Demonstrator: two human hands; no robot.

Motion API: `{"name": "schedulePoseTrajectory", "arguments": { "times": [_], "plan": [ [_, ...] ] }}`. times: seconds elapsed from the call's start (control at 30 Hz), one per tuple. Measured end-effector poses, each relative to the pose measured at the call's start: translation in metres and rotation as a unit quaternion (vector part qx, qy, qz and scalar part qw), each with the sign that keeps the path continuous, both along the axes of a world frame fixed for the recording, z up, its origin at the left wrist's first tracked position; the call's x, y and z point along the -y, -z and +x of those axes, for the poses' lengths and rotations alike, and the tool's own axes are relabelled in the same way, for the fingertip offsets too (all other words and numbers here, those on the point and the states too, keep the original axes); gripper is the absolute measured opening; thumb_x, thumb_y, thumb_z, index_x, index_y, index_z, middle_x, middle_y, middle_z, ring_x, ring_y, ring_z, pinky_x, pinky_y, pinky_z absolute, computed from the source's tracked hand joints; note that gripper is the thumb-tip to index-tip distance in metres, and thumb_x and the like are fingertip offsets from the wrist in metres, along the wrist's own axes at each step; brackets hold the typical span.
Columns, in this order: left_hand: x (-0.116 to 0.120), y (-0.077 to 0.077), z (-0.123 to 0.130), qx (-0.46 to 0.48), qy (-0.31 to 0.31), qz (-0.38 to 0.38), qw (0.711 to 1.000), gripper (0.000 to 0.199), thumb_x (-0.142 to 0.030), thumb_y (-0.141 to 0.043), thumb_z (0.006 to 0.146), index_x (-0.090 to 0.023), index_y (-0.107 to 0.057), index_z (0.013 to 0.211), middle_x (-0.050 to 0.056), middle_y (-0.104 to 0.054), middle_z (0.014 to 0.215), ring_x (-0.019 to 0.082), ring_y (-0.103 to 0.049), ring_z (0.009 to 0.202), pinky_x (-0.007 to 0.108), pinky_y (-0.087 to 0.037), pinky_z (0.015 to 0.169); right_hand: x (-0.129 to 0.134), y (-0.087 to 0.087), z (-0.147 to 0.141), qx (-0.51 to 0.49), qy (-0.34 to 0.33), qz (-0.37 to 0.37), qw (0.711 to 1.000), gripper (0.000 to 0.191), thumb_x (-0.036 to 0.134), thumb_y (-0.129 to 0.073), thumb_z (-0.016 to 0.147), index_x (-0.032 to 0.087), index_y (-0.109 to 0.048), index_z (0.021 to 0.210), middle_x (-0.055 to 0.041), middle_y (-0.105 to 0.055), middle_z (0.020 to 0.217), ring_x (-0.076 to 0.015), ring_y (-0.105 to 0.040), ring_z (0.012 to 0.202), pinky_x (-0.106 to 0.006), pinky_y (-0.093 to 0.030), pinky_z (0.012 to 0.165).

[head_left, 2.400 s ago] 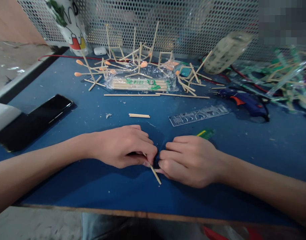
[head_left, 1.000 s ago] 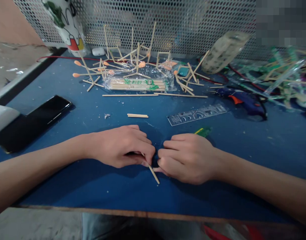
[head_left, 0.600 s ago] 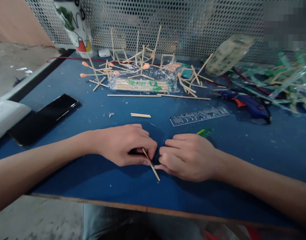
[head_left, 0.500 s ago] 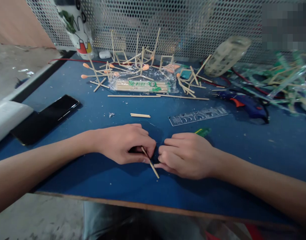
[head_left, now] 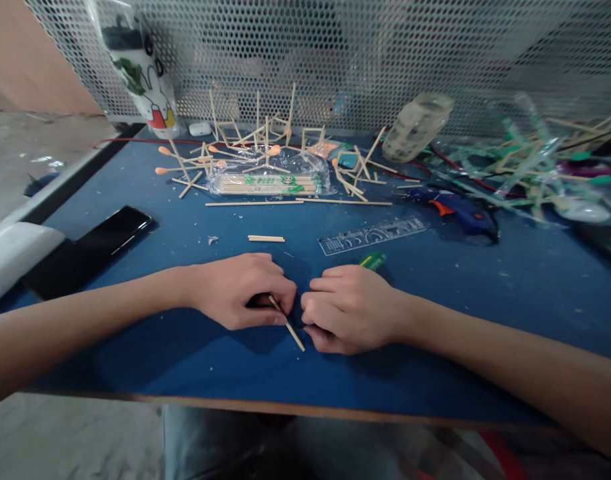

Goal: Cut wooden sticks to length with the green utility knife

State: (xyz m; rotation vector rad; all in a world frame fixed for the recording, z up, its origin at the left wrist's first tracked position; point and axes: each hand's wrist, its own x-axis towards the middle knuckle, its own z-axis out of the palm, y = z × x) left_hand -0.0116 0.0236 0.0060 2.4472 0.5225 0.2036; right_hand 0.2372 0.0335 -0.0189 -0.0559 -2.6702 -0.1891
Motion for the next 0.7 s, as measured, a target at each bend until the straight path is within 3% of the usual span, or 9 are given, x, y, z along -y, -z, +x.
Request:
{"name": "schedulePoseTrajectory", "arguments": {
  "times": [0.27, 0.4, 0.7],
  "plan": [
    [-0.0060, 0.0024, 0.0003, 0.022, 0.027, -0.005, 0.999, 0.007, -0.024, -0.068, 0.097, -0.020, -0.067, 0.092, 0.001, -0.070, 0.077, 0.016, -0.061, 0.074, 0.032, -0.040, 0.080, 0.0007, 0.0006, 0.0011, -0.039, -0.015, 0.015, 0.999, 0.017, 0.026, -0.058, 0.087, 0.024, -0.055, 0.071, 0.0075, -0.052, 0.059, -0.0139, -0.041, 0.055, -0.032, -0.031, 0.054],
    [-0.0058, 0.0043, -0.0011, 0.040, 0.033, -0.001, 0.999, 0.007, -0.025, -0.068, 0.099, -0.021, -0.066, 0.094, 0.003, -0.074, 0.083, 0.017, -0.064, 0.078, 0.033, -0.040, 0.081, -0.0001, 0.0015, 0.0016, -0.016, 0.009, 0.005, 1.000, 0.016, 0.026, -0.056, 0.092, 0.023, -0.058, 0.076, 0.0063, -0.058, 0.063, -0.0145, -0.044, 0.056, -0.033, -0.032, 0.054],
    [-0.0021, 0.0038, -0.0033, 0.044, 0.029, -0.011, 0.999, 0.003, -0.020, -0.067, 0.101, -0.022, -0.067, 0.099, 0.003, -0.076, 0.087, 0.016, -0.067, 0.083, 0.032, -0.039, 0.082, -0.0016, -0.0079, 0.0010, 0.024, -0.006, 0.003, 1.000, 0.030, 0.020, -0.041, 0.105, 0.023, -0.056, 0.079, 0.0060, -0.054, 0.064, -0.0159, -0.040, 0.056, -0.032, -0.030, 0.054]
  ]
}}
